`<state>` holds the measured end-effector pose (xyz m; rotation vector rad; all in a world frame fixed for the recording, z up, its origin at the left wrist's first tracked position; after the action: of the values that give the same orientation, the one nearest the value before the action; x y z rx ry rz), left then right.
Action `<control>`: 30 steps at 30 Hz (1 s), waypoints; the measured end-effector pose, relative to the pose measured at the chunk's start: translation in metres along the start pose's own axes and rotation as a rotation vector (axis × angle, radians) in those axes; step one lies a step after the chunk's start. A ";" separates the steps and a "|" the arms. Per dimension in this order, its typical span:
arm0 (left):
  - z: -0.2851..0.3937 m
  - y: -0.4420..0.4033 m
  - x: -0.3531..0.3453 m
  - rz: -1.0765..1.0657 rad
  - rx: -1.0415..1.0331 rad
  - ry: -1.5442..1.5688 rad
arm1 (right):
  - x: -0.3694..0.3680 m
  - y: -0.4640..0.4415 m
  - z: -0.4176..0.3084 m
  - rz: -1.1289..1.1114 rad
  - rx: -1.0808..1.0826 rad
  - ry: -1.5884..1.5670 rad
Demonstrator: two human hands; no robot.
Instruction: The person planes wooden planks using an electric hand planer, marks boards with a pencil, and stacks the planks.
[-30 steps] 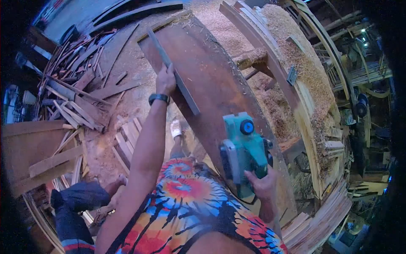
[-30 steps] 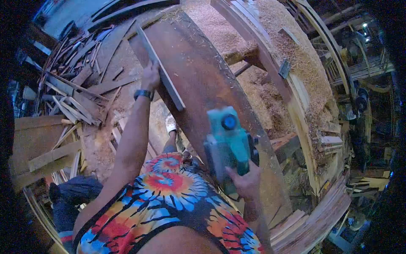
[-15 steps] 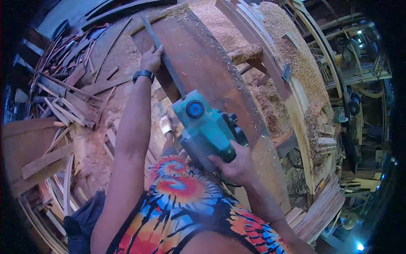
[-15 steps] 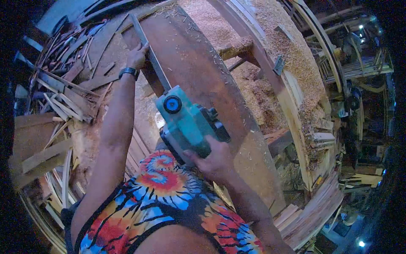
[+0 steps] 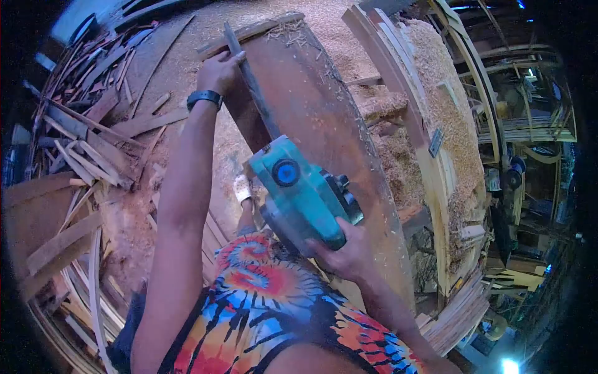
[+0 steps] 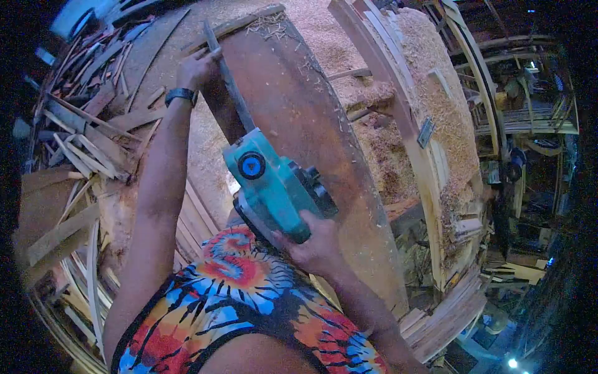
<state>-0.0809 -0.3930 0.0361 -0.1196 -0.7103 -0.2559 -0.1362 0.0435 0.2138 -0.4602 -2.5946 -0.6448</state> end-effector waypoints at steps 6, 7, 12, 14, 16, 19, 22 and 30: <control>0.016 -0.050 0.050 -0.075 0.191 -0.130 | -0.010 -0.068 -0.032 0.031 0.071 0.002; 0.013 -0.057 0.057 -0.014 0.174 -0.119 | -0.011 -0.081 -0.039 0.028 0.065 0.006; -0.067 -0.058 0.083 0.105 0.359 0.065 | -0.024 -0.163 -0.080 0.056 0.156 0.004; -0.088 -0.036 0.096 0.156 0.388 0.132 | -0.031 -0.206 -0.105 0.092 0.210 0.016; -0.126 -0.022 0.103 0.065 0.462 0.170 | -0.039 -0.258 -0.135 0.112 0.284 0.003; -0.130 0.008 0.119 0.050 0.457 0.251 | -0.058 -0.360 -0.164 0.200 0.408 0.082; -0.134 0.023 0.125 0.004 0.457 0.287 | -0.062 -0.391 -0.194 0.219 0.447 0.163; -0.099 -0.005 0.095 -0.036 0.153 -0.022 | -0.028 -0.242 -0.134 0.059 0.359 -0.088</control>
<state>0.0496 -0.4354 0.0244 0.0365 -0.7523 -0.2343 -0.1682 -0.2323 0.2202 -0.4534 -2.6883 -0.1336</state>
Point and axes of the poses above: each hand's wrist, its own y-axis away from the middle knuckle, its own x-axis out of the back of the hand, z = x × y, the point moved 3 cm from there along -y, towards the middle knuckle, and after that the axes turned 7 degrees about -y, right-handed, at the moved point
